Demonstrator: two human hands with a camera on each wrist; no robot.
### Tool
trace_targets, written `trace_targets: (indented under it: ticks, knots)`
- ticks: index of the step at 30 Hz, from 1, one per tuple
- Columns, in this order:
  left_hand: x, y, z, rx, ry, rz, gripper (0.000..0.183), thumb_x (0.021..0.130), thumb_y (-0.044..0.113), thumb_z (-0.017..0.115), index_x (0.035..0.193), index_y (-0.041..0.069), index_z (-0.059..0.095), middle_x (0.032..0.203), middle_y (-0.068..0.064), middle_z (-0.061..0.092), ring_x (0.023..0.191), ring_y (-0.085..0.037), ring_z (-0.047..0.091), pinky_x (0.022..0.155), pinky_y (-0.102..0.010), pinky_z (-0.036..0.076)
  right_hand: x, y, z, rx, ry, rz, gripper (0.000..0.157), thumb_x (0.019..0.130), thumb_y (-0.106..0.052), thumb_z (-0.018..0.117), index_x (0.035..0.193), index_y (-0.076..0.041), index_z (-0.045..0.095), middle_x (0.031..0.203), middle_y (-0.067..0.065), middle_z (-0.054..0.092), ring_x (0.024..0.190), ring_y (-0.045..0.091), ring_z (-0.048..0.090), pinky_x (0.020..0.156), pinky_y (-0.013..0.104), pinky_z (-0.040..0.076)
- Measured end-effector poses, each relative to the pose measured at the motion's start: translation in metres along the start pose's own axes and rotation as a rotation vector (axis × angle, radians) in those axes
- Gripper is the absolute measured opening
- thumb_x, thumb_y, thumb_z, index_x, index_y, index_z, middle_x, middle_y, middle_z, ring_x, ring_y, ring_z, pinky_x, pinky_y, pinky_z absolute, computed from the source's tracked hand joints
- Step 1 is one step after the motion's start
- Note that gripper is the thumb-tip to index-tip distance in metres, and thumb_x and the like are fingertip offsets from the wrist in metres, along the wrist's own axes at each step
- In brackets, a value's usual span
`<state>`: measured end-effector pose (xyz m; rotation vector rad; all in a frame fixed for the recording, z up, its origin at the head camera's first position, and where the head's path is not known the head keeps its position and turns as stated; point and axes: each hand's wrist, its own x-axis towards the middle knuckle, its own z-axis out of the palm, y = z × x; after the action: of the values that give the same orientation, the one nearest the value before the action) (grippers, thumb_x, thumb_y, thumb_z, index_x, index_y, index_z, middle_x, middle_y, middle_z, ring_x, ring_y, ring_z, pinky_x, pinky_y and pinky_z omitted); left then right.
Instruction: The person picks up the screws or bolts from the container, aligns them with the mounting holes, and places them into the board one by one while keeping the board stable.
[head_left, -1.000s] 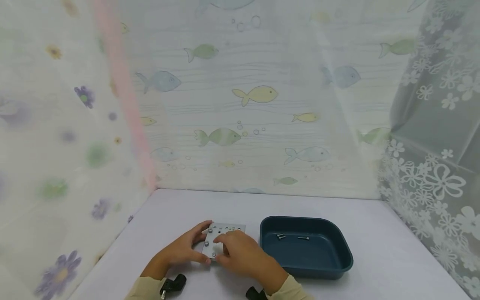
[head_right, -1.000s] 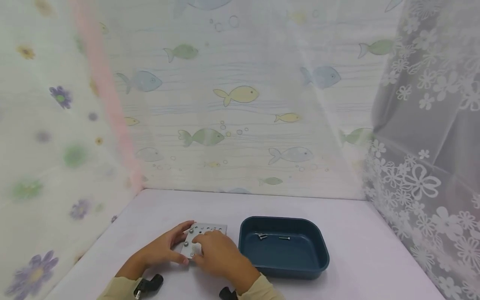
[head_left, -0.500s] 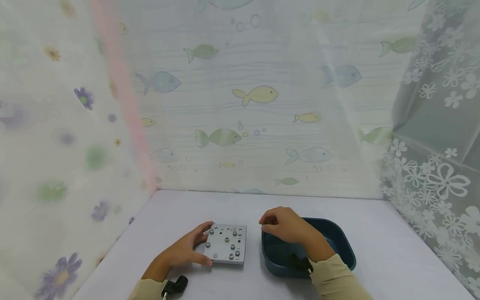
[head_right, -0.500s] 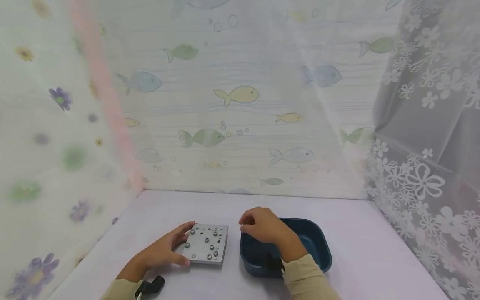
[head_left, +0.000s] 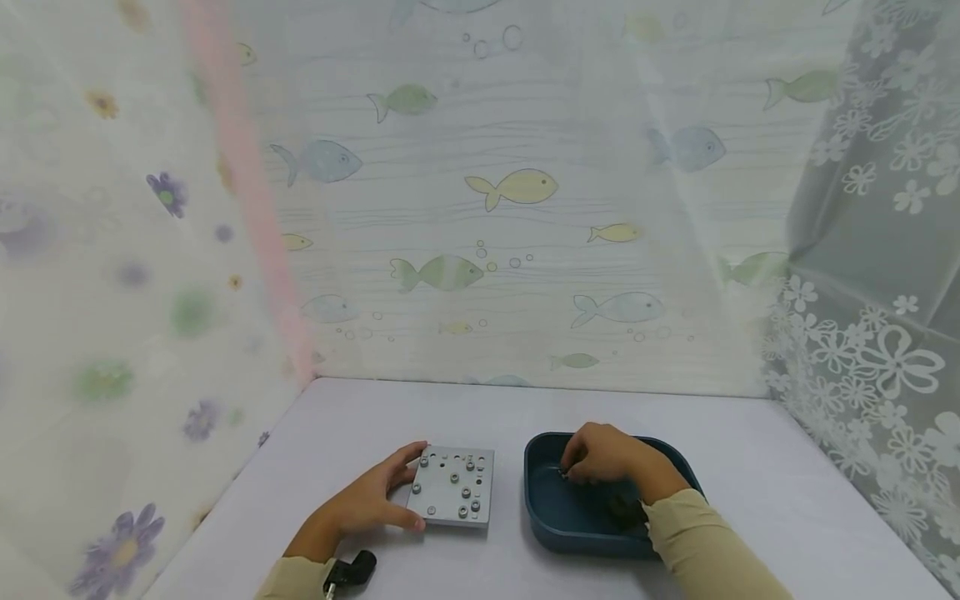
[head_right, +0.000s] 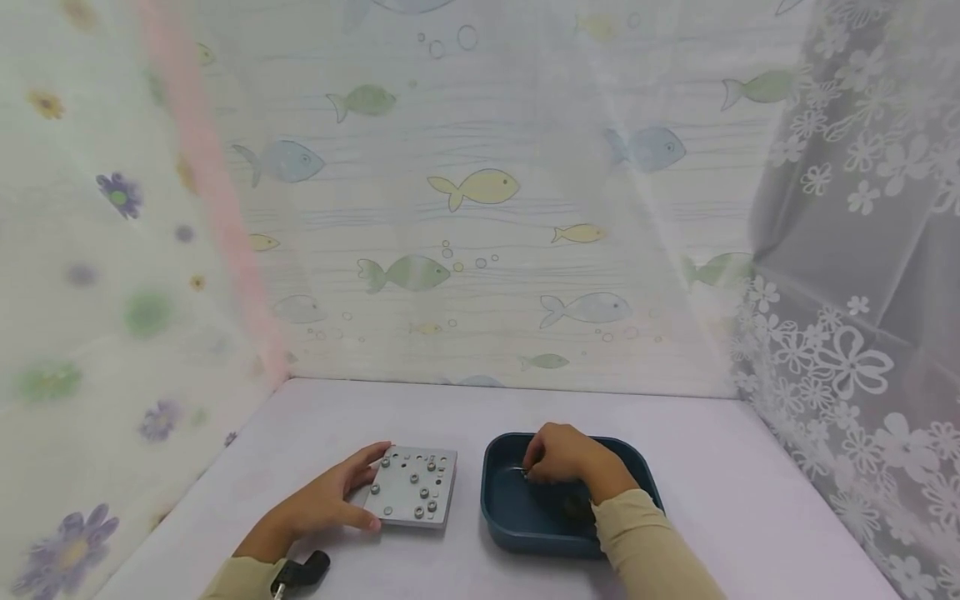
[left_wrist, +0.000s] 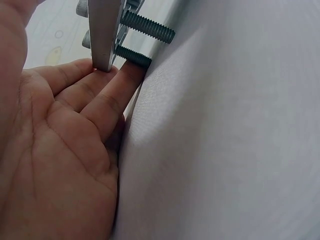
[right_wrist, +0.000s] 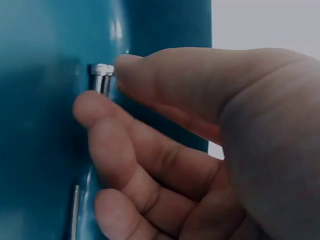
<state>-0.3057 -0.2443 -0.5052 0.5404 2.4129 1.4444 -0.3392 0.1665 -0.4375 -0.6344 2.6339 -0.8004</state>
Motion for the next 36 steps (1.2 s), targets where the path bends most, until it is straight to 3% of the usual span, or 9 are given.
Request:
trace_targets:
  ticks: [9, 16, 36]
  knots:
    - [0.001, -0.001, -0.001, -0.001, -0.005, 0.002, 0.120, 0.070, 0.030, 0.096, 0.165, 0.019, 0.024, 0.153, -0.008, 0.056, 0.144, -0.026, 0.049, 0.123, -0.065, 0.016, 0.002, -0.002, 0.005, -0.073, 0.026, 0.061, 0.012, 0.081, -0.005, 0.084, 0.084, -0.015, 0.080, 0.084, -0.006, 0.073, 0.077, 0.013, 0.066, 0.074, 0.037, 0.059]
    - [0.003, -0.003, -0.001, 0.001, 0.004, -0.005, 0.120, 0.069, 0.032, 0.096, 0.165, 0.020, 0.025, 0.152, -0.008, 0.057, 0.145, -0.027, 0.048, 0.123, -0.067, 0.014, 0.003, -0.003, 0.009, -0.087, 0.048, 0.063, 0.014, 0.078, -0.006, 0.087, 0.077, -0.015, 0.077, 0.077, -0.006, 0.070, 0.074, 0.014, 0.064, 0.069, 0.035, 0.056]
    - [0.002, -0.004, 0.001, 0.000, 0.012, -0.020, 0.121, 0.067, 0.034, 0.096, 0.165, 0.022, 0.025, 0.152, -0.006, 0.057, 0.146, -0.028, 0.047, 0.123, -0.068, 0.012, 0.002, -0.007, 0.017, -0.107, 0.039, 0.093, 0.019, 0.083, -0.009, 0.084, 0.070, -0.015, 0.070, 0.068, -0.002, 0.064, 0.065, 0.016, 0.056, 0.059, 0.032, 0.047]
